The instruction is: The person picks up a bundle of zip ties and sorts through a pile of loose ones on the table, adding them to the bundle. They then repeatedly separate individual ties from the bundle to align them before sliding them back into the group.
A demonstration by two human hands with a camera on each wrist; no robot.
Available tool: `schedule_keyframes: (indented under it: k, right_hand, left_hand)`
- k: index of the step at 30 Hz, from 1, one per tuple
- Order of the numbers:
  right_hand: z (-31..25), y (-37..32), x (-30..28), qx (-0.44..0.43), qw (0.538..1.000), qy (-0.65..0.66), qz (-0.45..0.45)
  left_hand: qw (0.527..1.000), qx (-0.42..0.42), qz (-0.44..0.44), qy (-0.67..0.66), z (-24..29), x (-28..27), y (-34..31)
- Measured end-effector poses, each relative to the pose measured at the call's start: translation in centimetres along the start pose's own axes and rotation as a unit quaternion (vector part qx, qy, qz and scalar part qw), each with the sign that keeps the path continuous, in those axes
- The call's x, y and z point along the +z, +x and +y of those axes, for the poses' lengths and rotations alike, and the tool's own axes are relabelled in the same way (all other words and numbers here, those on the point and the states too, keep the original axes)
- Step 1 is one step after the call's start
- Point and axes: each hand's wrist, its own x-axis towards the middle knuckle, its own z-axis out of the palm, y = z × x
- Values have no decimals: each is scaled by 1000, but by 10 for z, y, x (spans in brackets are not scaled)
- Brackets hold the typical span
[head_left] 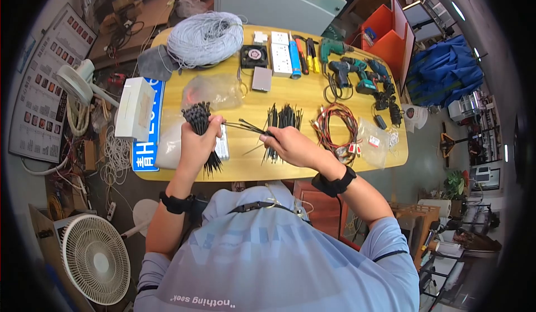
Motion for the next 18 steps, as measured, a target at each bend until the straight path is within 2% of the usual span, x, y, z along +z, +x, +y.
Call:
schedule_keyframes:
  k: [2,4,8,11,18]
  right_hand:
    - [4,-1,6,-24,999,31,0]
    - [4,1,9,-12,1000,19,-22]
    - [5,-2,12,-10,999,17,-33]
    - [-4,1,4,21,998,15,-64]
    - [5,2,8,9,998,13,-56]
  left_hand:
    - [1000,-10,-17,6,-3,1,-2]
    - [998,26,-24,52,-6,5,-3]
    - [998,-24,-30,46,5,11,-8]
    - [998,-14,-37,48,-3,14,-4]
    - [996,-3,-49,68,0,19,-5]
